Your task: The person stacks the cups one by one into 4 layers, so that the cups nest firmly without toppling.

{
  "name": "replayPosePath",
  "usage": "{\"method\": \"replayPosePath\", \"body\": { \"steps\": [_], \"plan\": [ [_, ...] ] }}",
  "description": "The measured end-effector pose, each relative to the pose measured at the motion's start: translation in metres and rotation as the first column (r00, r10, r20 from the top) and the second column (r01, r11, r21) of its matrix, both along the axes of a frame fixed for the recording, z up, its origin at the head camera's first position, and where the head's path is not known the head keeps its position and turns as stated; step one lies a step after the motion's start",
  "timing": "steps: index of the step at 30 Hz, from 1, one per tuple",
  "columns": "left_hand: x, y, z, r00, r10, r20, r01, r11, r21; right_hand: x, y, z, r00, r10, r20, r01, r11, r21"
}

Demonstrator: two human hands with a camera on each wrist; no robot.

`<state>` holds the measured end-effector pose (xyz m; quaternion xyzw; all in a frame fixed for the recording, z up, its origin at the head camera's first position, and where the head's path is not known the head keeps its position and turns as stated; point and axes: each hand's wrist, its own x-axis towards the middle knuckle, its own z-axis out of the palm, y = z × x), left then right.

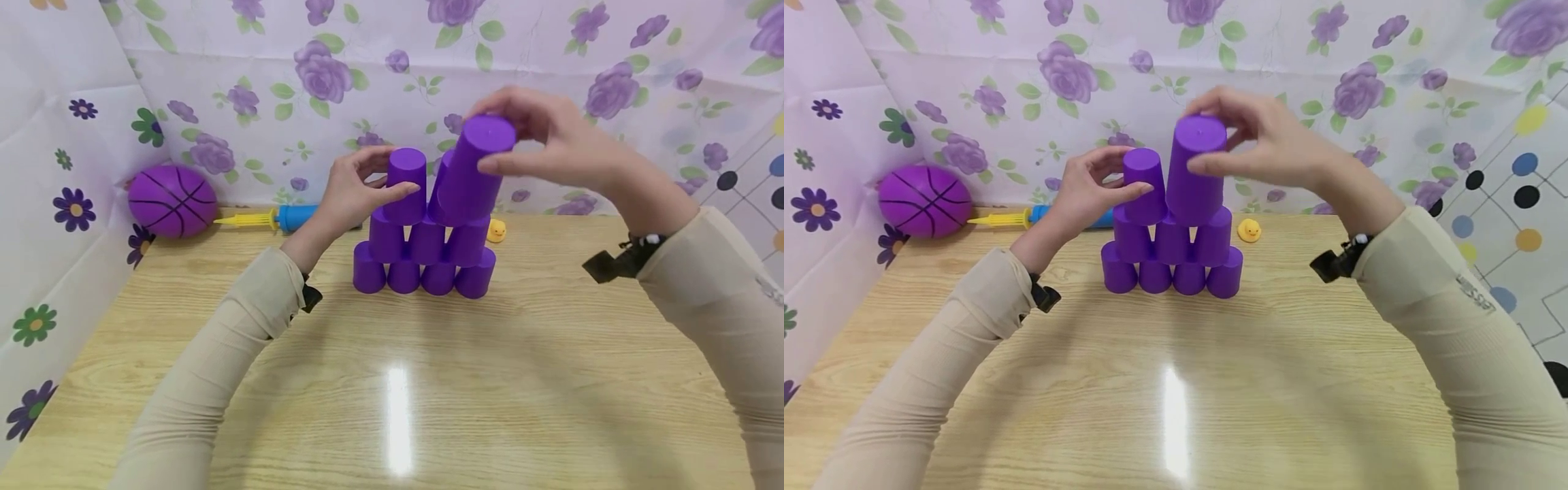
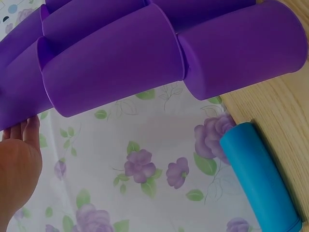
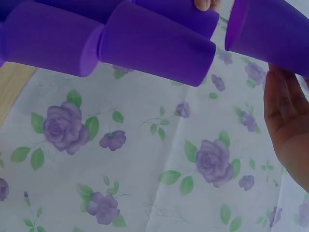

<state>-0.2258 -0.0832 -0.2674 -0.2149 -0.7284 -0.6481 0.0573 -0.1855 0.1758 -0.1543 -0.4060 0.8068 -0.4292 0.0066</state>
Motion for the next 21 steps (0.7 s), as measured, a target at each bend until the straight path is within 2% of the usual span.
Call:
{"method": "replayPosePath", "body": {
  "steps": [3,6,13,17,21],
  "plan": [
    [-0.001,0.0,0.0,1.0,0.001,0.011,-0.001,1.0,0.011,-0.011,-0.01,0.004,0.995,-0.083,0.047,0.087,0.992,-0.091],
    [-0.001,0.001,0.0,1.0,0.002,0.023,-0.003,1.0,0.024,-0.022,-0.018,0.006,0.984,-0.169,0.063,0.176,0.976,-0.128],
    [0.001,0.003,0.003,0.999,0.008,0.044,-0.008,1.0,0.015,-0.042,-0.033,0.004,0.953,-0.283,0.108,0.295,0.947,-0.129],
    [0.002,0.002,0.003,0.999,0.016,0.052,-0.017,1.0,0.007,-0.05,-0.04,-0.001,0.943,-0.307,0.131,0.321,0.942,-0.098],
    [0.001,0.0,0.001,0.999,0.022,0.044,-0.022,1.0,0.007,-0.055,-0.043,-0.004,0.943,-0.298,0.147,0.313,0.946,-0.089]
  ]
}}
